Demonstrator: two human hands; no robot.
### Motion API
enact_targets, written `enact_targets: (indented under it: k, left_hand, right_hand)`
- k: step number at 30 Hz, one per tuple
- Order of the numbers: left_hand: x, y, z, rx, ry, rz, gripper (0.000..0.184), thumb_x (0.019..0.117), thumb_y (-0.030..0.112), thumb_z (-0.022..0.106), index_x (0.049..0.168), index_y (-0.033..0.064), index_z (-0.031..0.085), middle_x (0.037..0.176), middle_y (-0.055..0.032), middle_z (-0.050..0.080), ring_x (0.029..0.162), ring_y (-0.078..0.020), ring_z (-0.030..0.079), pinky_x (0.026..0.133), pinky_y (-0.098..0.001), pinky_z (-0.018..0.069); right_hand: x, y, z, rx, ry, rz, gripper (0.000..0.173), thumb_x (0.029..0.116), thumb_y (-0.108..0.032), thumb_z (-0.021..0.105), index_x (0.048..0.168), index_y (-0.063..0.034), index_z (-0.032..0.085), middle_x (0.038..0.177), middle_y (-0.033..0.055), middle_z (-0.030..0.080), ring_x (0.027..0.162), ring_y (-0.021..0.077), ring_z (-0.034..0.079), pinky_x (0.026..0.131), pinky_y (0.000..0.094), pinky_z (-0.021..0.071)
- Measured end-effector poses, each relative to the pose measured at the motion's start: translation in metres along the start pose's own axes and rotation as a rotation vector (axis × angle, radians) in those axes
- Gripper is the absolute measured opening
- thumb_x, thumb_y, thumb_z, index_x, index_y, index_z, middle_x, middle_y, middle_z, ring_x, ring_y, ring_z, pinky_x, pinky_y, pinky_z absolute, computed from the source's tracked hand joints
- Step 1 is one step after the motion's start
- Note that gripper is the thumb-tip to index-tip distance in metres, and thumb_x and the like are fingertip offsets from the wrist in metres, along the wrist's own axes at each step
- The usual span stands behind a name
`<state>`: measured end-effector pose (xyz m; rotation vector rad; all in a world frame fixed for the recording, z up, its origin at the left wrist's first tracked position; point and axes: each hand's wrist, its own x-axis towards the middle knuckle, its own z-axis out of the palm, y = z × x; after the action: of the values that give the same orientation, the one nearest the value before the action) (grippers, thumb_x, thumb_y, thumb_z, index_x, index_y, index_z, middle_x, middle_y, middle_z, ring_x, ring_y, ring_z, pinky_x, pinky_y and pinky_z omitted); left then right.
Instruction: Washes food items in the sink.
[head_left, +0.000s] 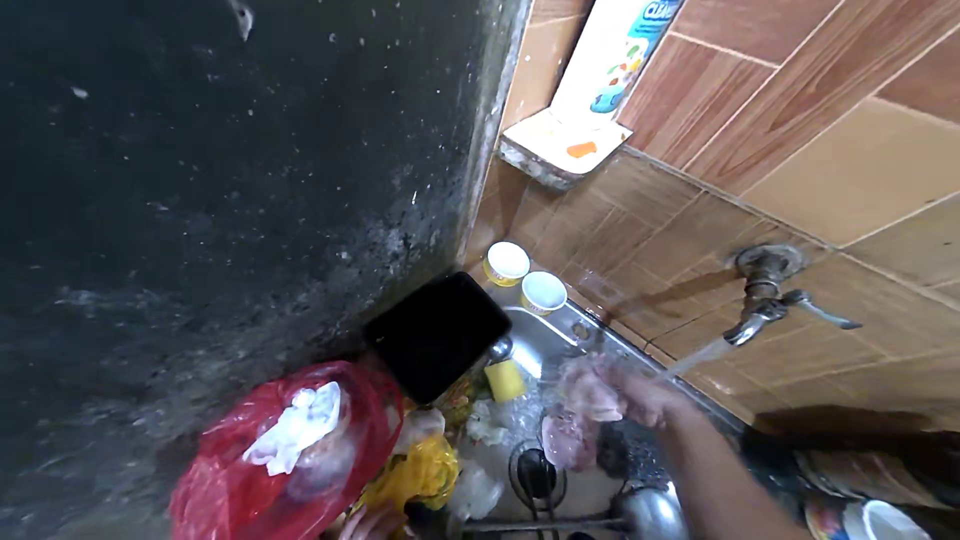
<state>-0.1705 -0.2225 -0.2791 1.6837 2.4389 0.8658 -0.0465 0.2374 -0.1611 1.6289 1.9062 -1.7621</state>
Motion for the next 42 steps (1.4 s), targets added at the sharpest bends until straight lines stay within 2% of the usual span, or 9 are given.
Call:
enact_targets:
  k: [4, 7, 12, 19, 22, 25, 29, 37, 42]
  left_hand:
    - [-0.001, -0.001, 0.002, 0.019, 0.027, 0.008, 0.02, 0.098, 0.022, 0.061, 0.105, 0.0153, 0.078, 0.116, -0.0115, 0.074, 0.121, -0.0339, 0.065, 0.108, -0.0544, 0.0448]
    - [0.0, 0.0, 0.0, -0.005, 0.026, -0.005, 0.02, 0.0971, 0.021, 0.062, 0.106, 0.0139, 0.078, 0.118, -0.0128, 0.074, 0.121, -0.0358, 0.065, 0.108, -0.0558, 0.0447]
    - [-0.001, 0.0, 0.002, 0.025, 0.036, 0.001, 0.018, 0.0972, 0.022, 0.063, 0.105, 0.0145, 0.078, 0.116, -0.011, 0.074, 0.121, -0.0332, 0.065, 0.109, -0.0528, 0.0448]
    - [0.0, 0.003, -0.002, 0.027, 0.016, -0.008, 0.018, 0.0962, 0.021, 0.063, 0.104, 0.013, 0.078, 0.114, -0.0118, 0.074, 0.117, -0.0336, 0.067, 0.107, -0.054, 0.0466]
    - [0.003, 0.005, -0.004, 0.011, 0.0, -0.022, 0.017, 0.0961, 0.02, 0.064, 0.103, 0.0124, 0.078, 0.114, -0.0117, 0.074, 0.118, -0.0335, 0.066, 0.108, -0.054, 0.0457]
    - [0.002, 0.005, -0.005, -0.008, -0.004, -0.031, 0.015, 0.0957, 0.018, 0.066, 0.103, 0.0122, 0.078, 0.115, -0.0121, 0.074, 0.12, -0.034, 0.066, 0.107, -0.0547, 0.047]
    - [0.001, 0.004, -0.002, -0.007, 0.013, -0.019, 0.015, 0.096, 0.019, 0.065, 0.102, 0.0138, 0.077, 0.115, -0.0108, 0.074, 0.121, -0.0323, 0.065, 0.108, -0.0528, 0.0459]
    - [-0.001, 0.003, -0.001, -0.006, 0.045, -0.023, 0.015, 0.0964, 0.02, 0.063, 0.102, 0.0152, 0.077, 0.115, -0.0089, 0.074, 0.121, -0.0305, 0.065, 0.107, -0.0503, 0.0472]
    - [0.0, 0.003, 0.0, -0.006, 0.031, -0.023, 0.016, 0.0963, 0.019, 0.063, 0.102, 0.0141, 0.077, 0.114, -0.0089, 0.074, 0.12, -0.0309, 0.065, 0.106, -0.0517, 0.0478]
  right_hand:
    - [0.014, -0.001, -0.015, 0.24, 0.241, -0.22, 0.041, 0.1133, -0.029, 0.032, 0.133, 0.0002, 0.053, 0.107, 0.0117, 0.065, 0.091, 0.0168, 0.064, 0.082, 0.036, 0.056]
    - [0.009, 0.009, 0.005, 0.019, 0.689, -0.174, 0.038, 0.1093, -0.021, 0.049, 0.134, 0.0076, 0.057, 0.126, 0.0273, 0.063, 0.115, 0.0344, 0.063, 0.101, 0.0502, 0.0489]
    - [0.011, 0.061, 0.079, -0.934, 0.207, 0.061, 0.053, 0.1005, -0.04, 0.061, 0.144, -0.0093, 0.058, 0.143, 0.0225, 0.058, 0.134, 0.0418, 0.055, 0.111, 0.0617, 0.0418]
    - [0.018, 0.134, 0.108, -1.064, 0.309, 0.12, 0.054, 0.0977, -0.035, 0.066, 0.144, -0.0085, 0.059, 0.156, 0.018, 0.047, 0.149, 0.0393, 0.037, 0.116, 0.0632, 0.0319]
    - [0.02, 0.13, 0.086, -0.869, 0.228, 0.02, 0.055, 0.0931, -0.038, 0.073, 0.136, -0.0047, 0.065, 0.145, 0.0222, 0.057, 0.141, 0.0395, 0.047, 0.118, 0.0572, 0.0348]
    - [0.011, 0.117, 0.064, -0.314, 0.205, -0.102, 0.039, 0.0848, -0.011, 0.082, 0.118, 0.0048, 0.068, 0.113, 0.0205, 0.072, 0.107, 0.0291, 0.07, 0.097, 0.0475, 0.0559]
    - [0.003, 0.088, 0.041, 0.216, 0.06, -0.054, 0.029, 0.104, -0.01, 0.057, 0.13, 0.0029, 0.056, 0.106, 0.0132, 0.069, 0.091, 0.0187, 0.069, 0.081, 0.039, 0.0596]
    - [0.006, 0.03, 0.008, -0.039, 0.067, -0.091, 0.028, 0.1057, -0.008, 0.05, 0.131, 0.0025, 0.054, 0.101, 0.0112, 0.066, 0.084, 0.0151, 0.065, 0.075, 0.0346, 0.0567]
    - [0.015, 0.019, -0.012, 0.174, 0.602, -0.313, 0.03, 0.1089, -0.022, 0.05, 0.128, 0.0009, 0.055, 0.101, 0.0073, 0.064, 0.084, 0.0103, 0.064, 0.075, 0.0298, 0.0564]
